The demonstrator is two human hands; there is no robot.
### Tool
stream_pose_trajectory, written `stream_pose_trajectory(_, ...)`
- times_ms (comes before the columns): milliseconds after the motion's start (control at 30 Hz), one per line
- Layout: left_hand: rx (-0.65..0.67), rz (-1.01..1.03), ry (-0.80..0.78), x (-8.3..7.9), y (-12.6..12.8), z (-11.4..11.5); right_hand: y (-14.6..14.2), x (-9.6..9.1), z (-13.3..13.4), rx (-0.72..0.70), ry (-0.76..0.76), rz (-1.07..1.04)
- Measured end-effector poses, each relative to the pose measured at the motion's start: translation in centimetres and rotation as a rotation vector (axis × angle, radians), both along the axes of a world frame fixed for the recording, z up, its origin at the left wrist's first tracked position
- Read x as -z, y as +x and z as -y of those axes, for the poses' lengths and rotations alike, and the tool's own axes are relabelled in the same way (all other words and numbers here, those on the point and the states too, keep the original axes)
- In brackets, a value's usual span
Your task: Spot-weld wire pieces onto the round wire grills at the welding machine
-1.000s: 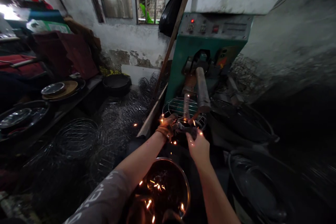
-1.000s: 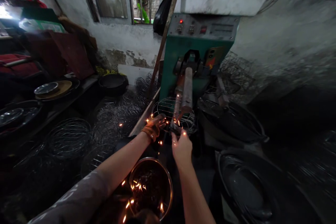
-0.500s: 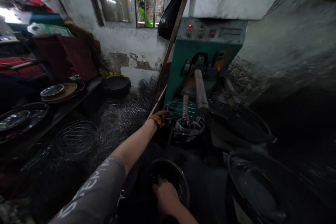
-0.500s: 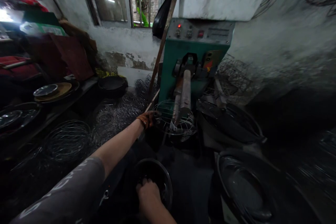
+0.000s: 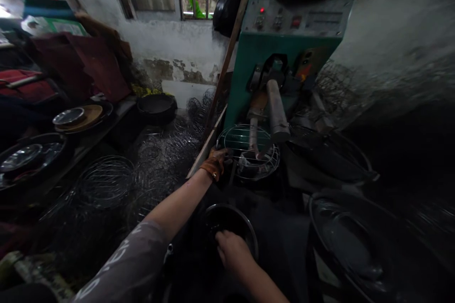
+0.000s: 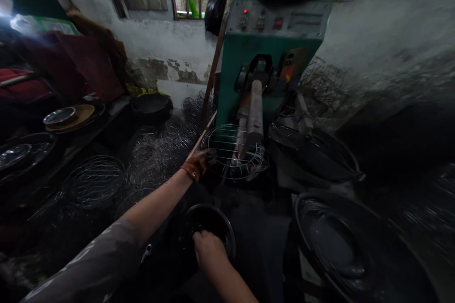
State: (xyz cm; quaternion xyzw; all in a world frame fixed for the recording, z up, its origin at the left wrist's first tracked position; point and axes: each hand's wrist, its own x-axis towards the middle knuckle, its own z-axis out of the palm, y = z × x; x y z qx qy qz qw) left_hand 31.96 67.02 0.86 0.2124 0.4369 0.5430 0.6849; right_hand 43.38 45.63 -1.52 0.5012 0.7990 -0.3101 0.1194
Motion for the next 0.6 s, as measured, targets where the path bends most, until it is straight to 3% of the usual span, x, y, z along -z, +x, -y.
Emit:
stream_pose_trajectory(100, -0.008, 0.001, 0.002, 0.5, -0.1, 0.1, 1.7, -0.6, -0.4, 0.220, -0.025, -0.292)
stream_pose_trajectory(167, -0.003, 0.005, 0.007, 0.9, -0.4, 0.3, 3.1, -0.9, -0.4, 0.366, -0.173, -0.571)
stream_pose_trajectory(233, 0.016, 0.009, 0.003, 1.2, -0.9, 0.5, 4.2, -1.3, -0.3, 0.403, -0.395, -0.752)
stream_pose_trajectory(333, 0.049, 0.013, 0.008, 1.7, -1.5, 0.8, 4.8, -1.8, -0.2, 0.242, -0.542, -0.737)
stream_pose_trajectory(500, 0.038, 0.035, 0.057, 3.0, -1.5, 0.8, 3.4, -1.8, -0.5, -0.083, -0.331, -0.386)
stream_pose_trajectory(600, 0.008, 0.046, 0.075, 4.1, -1.3, 0.5, 2.3, -1.6, -0.5, -0.268, -0.292, -0.318)
